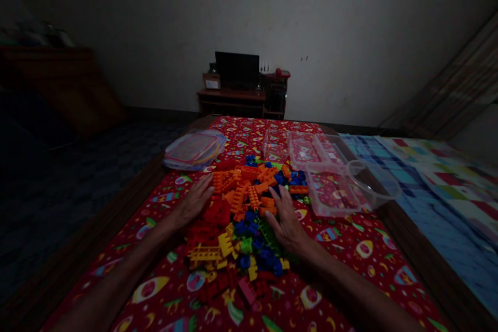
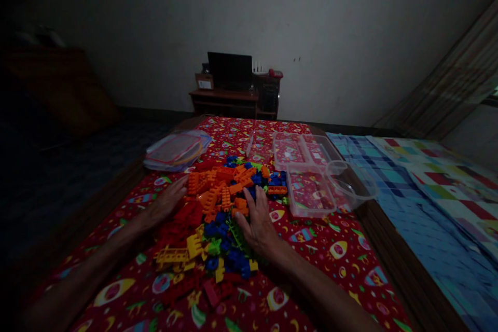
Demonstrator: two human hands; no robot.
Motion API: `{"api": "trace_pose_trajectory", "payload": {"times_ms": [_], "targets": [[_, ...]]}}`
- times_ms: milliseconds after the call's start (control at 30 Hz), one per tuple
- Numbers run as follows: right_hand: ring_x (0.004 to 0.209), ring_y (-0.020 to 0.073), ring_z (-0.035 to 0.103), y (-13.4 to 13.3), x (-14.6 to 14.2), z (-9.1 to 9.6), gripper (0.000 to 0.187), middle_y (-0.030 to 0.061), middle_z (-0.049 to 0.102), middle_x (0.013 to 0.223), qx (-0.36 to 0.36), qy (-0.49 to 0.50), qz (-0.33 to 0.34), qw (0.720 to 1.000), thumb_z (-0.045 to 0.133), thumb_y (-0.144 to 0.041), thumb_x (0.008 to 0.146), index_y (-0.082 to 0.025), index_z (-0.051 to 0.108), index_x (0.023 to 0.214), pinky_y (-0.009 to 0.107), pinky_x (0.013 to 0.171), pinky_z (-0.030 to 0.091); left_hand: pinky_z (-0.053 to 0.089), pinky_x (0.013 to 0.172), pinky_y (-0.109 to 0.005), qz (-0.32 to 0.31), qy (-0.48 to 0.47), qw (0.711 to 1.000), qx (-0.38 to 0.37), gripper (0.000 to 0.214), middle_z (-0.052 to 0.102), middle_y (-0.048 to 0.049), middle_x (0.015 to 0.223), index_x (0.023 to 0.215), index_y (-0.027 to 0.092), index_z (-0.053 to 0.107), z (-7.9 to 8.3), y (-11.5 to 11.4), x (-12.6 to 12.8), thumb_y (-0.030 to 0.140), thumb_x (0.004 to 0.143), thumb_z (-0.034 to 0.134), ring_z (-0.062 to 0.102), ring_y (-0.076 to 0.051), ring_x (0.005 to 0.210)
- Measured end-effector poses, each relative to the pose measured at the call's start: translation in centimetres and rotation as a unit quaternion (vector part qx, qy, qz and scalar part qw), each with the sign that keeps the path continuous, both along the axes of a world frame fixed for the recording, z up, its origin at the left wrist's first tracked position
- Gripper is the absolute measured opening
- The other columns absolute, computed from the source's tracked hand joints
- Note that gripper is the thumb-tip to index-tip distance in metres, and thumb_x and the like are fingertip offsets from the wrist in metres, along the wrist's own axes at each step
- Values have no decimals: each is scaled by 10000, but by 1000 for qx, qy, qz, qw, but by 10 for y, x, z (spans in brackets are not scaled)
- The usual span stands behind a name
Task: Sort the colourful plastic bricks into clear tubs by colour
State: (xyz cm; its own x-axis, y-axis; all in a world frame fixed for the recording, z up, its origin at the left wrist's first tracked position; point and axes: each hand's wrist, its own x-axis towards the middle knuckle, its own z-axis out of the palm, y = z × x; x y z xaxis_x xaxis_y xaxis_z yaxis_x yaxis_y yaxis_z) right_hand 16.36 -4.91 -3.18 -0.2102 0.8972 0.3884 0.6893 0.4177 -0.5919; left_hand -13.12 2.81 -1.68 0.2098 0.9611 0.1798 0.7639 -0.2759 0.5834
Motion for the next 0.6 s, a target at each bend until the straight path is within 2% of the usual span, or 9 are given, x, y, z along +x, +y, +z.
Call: {"api": "trace_pose_trajectory", "payload": {"times_ms": [167,300,367,433,533,600], "targets": [[1436,319,89,15,-27,12,635,175,169,1544,-22,-7,20,1000,422,-470,918,-176,294,1466,558,1123,195,221,1155,-442,38,-5,999,-15,817,345,-148,1496,1404,90,369,1,1,6,653,829,225,288,-272,1393],[1432,297,128,20,-43,29,596,169,222,1528,26,-13,74,997,455,-405,911,-150,349,1439,513,1132,216,180,1167,-442,4,-17,1000,14,824,302,-142,1518,1433,84,309,13,-4,16,652,843,222,248,-261,1410],[1420,268,190,21,-41,42,563,147,278,1512,54,-12,107,993,448,-391,915,-168,371,1427,475,1124,256,186,1166,-441,-11,-19,999,28,797,315,-133,1514,1432,105,317,21,-7,18,648,856,222,266,-255,1403],[1363,244,327,23,-30,57,529,125,391,1457,70,0,116,991,432,-381,923,-200,385,1418,444,1088,325,201,1162,-440,-15,-17,999,38,775,333,-129,1506,1429,115,326,28,-9,17,639,868,220,281,-255,1397],[1172,231,536,34,-2,74,450,106,584,1274,78,16,56,995,386,-348,940,-213,460,1363,421,999,413,219,1155,-450,3,-1,999,54,737,339,-125,1504,1431,129,326,32,-9,9,614,887,218,297,-261,1389],[1130,248,556,48,17,76,429,124,616,1217,80,-3,-22,997,365,-352,946,-185,512,1314,429,985,409,215,1154,-463,26,14,998,57,734,338,-132,1503,1428,119,329,28,-7,2,605,891,209,295,-268,1389]]}}
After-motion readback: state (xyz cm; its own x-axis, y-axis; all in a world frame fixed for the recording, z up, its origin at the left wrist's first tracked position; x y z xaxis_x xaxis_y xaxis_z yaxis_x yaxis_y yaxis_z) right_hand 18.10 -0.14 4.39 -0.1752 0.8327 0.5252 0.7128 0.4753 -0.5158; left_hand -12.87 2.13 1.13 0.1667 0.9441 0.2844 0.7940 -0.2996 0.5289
